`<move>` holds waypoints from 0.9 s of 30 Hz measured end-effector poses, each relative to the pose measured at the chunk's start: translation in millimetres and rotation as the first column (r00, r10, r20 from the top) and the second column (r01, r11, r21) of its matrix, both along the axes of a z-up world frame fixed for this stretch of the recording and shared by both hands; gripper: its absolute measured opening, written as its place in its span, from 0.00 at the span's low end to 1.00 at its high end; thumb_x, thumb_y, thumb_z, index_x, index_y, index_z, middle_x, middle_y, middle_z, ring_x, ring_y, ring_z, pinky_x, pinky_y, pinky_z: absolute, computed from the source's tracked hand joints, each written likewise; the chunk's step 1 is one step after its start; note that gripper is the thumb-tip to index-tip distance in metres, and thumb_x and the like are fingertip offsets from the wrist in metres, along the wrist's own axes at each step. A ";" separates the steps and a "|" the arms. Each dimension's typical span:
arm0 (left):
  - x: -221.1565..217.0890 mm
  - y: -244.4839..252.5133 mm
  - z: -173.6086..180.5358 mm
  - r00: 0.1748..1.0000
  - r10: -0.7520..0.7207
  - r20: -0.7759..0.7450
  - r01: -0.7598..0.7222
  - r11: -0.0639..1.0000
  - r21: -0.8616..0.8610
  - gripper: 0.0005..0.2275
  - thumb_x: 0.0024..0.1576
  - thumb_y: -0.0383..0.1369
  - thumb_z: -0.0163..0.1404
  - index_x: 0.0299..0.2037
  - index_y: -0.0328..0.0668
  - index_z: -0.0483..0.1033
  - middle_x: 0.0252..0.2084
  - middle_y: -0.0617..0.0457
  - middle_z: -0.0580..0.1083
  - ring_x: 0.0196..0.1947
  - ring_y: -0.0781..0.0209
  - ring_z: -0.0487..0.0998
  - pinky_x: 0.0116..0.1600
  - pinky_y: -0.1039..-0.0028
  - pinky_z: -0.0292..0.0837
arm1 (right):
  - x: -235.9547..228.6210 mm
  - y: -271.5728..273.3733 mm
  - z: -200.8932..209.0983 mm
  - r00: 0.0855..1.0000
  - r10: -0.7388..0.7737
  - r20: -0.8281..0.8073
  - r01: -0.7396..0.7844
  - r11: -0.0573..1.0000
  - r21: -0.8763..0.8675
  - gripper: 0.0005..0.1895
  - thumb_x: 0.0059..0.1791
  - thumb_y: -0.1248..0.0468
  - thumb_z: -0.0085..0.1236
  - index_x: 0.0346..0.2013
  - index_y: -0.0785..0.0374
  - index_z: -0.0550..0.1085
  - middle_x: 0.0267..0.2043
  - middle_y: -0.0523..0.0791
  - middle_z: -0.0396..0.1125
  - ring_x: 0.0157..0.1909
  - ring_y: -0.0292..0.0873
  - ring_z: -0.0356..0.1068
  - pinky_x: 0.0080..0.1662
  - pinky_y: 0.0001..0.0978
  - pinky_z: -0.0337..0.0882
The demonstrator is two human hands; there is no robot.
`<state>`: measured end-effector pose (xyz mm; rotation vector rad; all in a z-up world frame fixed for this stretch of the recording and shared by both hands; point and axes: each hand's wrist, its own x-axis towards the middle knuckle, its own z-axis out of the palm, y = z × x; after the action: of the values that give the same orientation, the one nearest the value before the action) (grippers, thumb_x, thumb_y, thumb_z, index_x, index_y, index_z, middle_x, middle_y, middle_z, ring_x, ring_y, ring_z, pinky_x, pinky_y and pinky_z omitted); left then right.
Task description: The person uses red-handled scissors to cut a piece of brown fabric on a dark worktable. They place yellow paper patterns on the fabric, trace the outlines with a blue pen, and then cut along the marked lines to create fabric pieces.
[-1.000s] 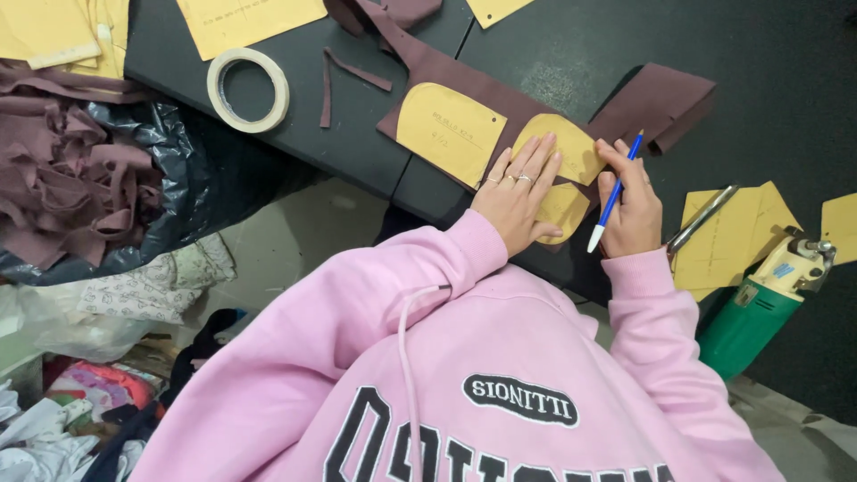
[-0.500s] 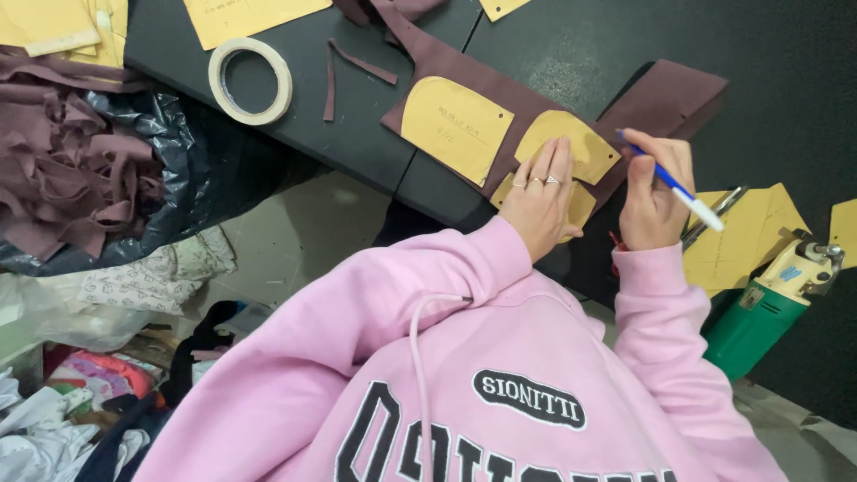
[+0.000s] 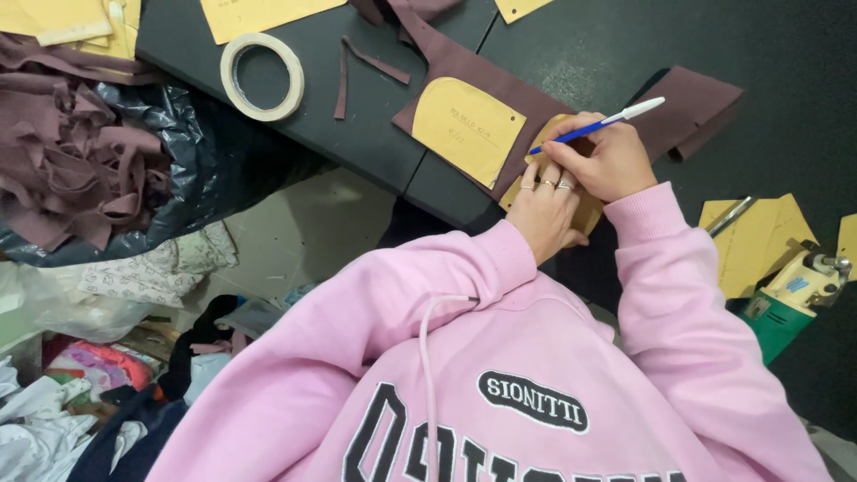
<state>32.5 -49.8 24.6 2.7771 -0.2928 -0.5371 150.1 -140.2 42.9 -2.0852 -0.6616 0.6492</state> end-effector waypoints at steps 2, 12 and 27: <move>1.9 3.8 3.1 0.999 0.013 0.034 -0.013 1.000 0.007 0.39 0.49 0.64 0.53 0.60 0.38 0.71 0.70 0.41 0.59 0.74 0.39 0.52 0.73 0.46 0.50 | 3.3 4.0 3.1 0.995 -0.074 -0.059 0.075 0.997 0.001 0.09 0.52 0.64 0.65 0.43 0.67 0.79 0.39 0.46 0.76 0.40 0.37 0.75 0.44 0.28 0.74; 2.9 2.2 -2.2 0.984 0.050 0.173 -0.053 0.999 0.008 0.45 0.46 0.65 0.55 0.66 0.37 0.64 0.72 0.35 0.55 0.74 0.41 0.52 0.69 0.49 0.62 | -5.1 -0.6 -6.8 0.908 -0.395 -0.139 0.414 0.899 0.146 0.04 0.57 0.70 0.61 0.44 0.69 0.77 0.42 0.46 0.76 0.44 0.35 0.77 0.47 0.25 0.75; 12.8 -1.4 2.9 0.989 0.104 0.102 -0.102 0.995 -0.024 0.52 0.38 0.66 0.59 0.73 0.55 0.54 0.76 0.31 0.44 0.76 0.41 0.52 0.66 0.48 0.68 | -40.0 -44.6 -15.0 0.823 -0.567 0.027 0.552 0.811 0.194 0.03 0.57 0.71 0.63 0.45 0.68 0.78 0.41 0.41 0.69 0.38 0.31 0.67 0.41 0.22 0.66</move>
<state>45.3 -51.2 27.4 2.7885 -0.1747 -0.3647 110.1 -184.8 27.8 -2.0028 -0.1106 0.1551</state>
